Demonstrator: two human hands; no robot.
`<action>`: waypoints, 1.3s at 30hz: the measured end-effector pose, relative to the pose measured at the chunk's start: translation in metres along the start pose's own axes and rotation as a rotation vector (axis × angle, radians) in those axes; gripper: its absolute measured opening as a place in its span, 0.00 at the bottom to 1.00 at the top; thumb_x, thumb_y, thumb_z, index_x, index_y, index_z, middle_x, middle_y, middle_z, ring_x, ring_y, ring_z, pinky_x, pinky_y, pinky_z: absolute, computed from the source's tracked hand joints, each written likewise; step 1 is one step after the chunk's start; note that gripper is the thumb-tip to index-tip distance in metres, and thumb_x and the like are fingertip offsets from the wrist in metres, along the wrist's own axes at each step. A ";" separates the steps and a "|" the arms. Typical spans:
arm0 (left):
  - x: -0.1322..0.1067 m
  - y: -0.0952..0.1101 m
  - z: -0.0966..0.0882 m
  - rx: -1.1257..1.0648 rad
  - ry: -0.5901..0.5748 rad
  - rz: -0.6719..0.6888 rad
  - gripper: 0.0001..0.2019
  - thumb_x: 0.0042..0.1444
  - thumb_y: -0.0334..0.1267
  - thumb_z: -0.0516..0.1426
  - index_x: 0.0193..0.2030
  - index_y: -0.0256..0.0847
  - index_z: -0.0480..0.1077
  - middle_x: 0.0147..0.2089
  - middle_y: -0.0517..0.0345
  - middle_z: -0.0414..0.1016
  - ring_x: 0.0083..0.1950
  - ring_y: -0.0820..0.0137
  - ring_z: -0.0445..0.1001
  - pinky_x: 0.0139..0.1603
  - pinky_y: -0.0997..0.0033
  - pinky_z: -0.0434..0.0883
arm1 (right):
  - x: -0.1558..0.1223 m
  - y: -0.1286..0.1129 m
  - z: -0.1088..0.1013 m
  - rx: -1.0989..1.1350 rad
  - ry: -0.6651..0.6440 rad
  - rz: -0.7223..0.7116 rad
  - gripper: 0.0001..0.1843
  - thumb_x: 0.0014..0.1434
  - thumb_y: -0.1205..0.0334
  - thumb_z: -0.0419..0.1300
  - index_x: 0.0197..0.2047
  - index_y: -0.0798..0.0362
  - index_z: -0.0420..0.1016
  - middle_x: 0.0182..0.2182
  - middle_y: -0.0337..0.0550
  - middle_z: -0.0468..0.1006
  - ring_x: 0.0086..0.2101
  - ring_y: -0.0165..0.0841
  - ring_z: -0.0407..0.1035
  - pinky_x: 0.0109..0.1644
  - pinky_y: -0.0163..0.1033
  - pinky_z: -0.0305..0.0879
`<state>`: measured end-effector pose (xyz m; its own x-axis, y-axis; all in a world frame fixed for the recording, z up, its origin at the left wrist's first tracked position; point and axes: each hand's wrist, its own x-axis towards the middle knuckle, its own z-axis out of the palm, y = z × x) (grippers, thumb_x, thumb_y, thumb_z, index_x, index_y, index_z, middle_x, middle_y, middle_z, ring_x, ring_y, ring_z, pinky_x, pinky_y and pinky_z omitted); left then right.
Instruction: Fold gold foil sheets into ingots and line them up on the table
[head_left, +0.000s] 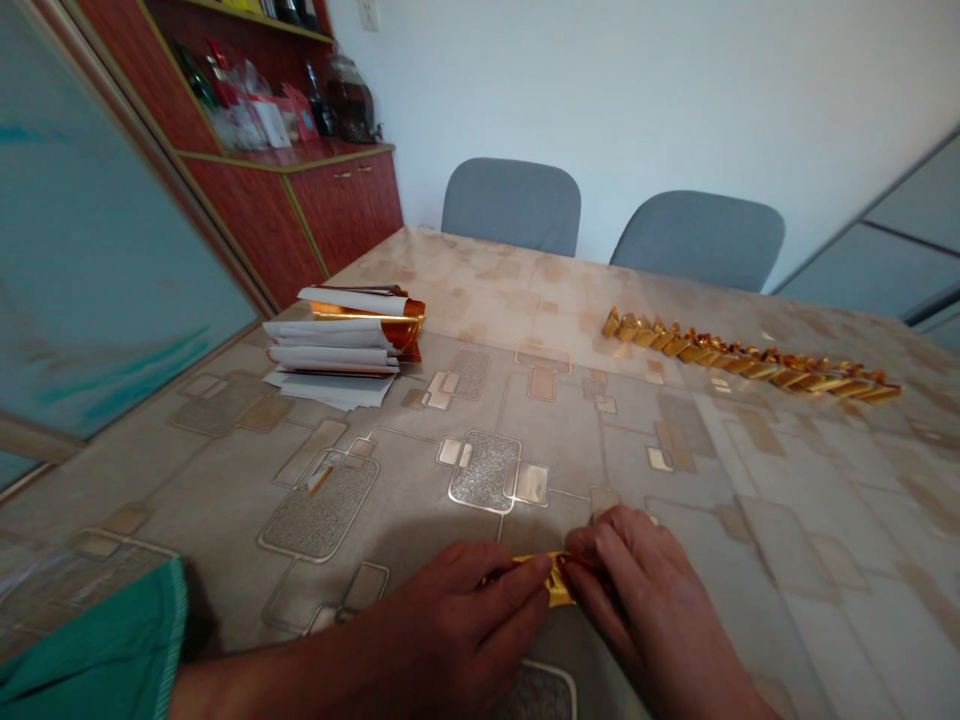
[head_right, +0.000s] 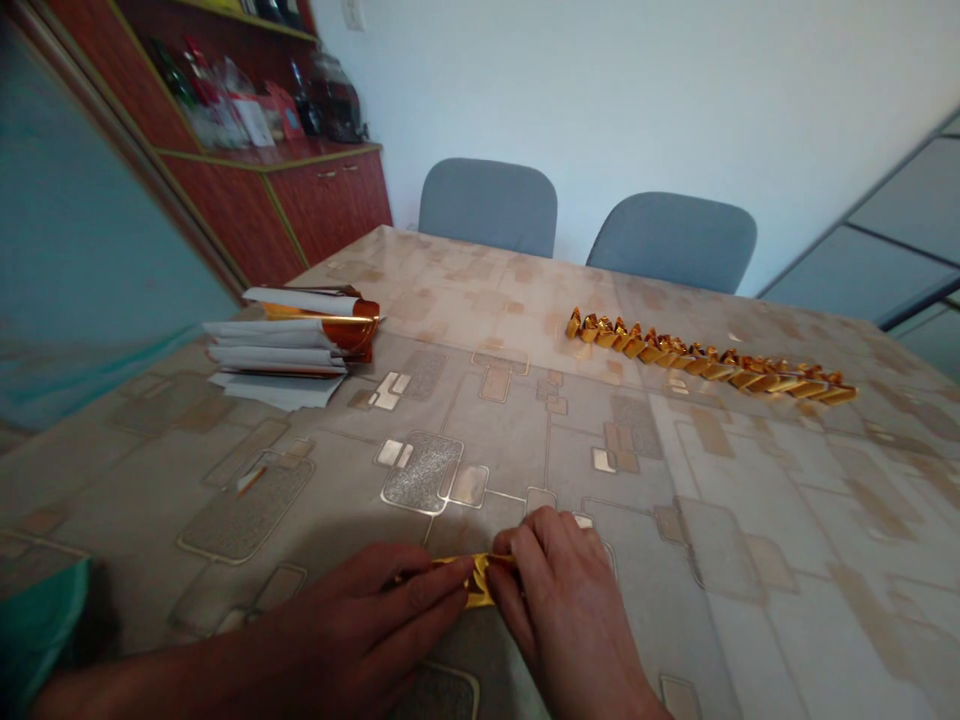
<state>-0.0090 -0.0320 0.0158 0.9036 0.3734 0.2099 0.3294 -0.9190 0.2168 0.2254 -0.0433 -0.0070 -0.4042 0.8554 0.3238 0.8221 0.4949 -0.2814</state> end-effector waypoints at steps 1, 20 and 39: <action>0.000 0.001 0.001 0.025 -0.004 0.011 0.17 0.69 0.30 0.46 0.57 0.30 0.71 0.61 0.42 0.74 0.58 0.59 0.73 0.59 0.58 0.73 | 0.000 -0.001 -0.001 -0.051 0.036 -0.001 0.15 0.73 0.55 0.49 0.37 0.49 0.71 0.32 0.45 0.75 0.32 0.41 0.70 0.35 0.44 0.64; -0.001 0.001 0.003 -0.099 -0.042 -0.046 0.22 0.63 0.29 0.53 0.63 0.31 0.62 0.59 0.46 0.72 0.51 0.60 0.70 0.56 0.59 0.71 | -0.014 -0.001 -0.008 -0.072 -0.096 -0.142 0.20 0.75 0.54 0.44 0.51 0.52 0.75 0.40 0.47 0.79 0.41 0.42 0.73 0.50 0.52 0.70; -0.003 0.000 -0.001 -0.150 -0.026 -0.102 0.25 0.59 0.26 0.55 0.64 0.40 0.64 0.65 0.48 0.69 0.58 0.59 0.68 0.59 0.57 0.70 | -0.047 0.019 -0.028 -0.140 -0.322 -0.210 0.31 0.70 0.45 0.54 0.73 0.37 0.55 0.66 0.47 0.68 0.62 0.49 0.62 0.65 0.71 0.50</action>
<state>-0.0124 -0.0330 0.0165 0.8752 0.4581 0.1552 0.3766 -0.8468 0.3757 0.2715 -0.0786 -0.0027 -0.6555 0.7531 0.0553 0.7461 0.6572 -0.1065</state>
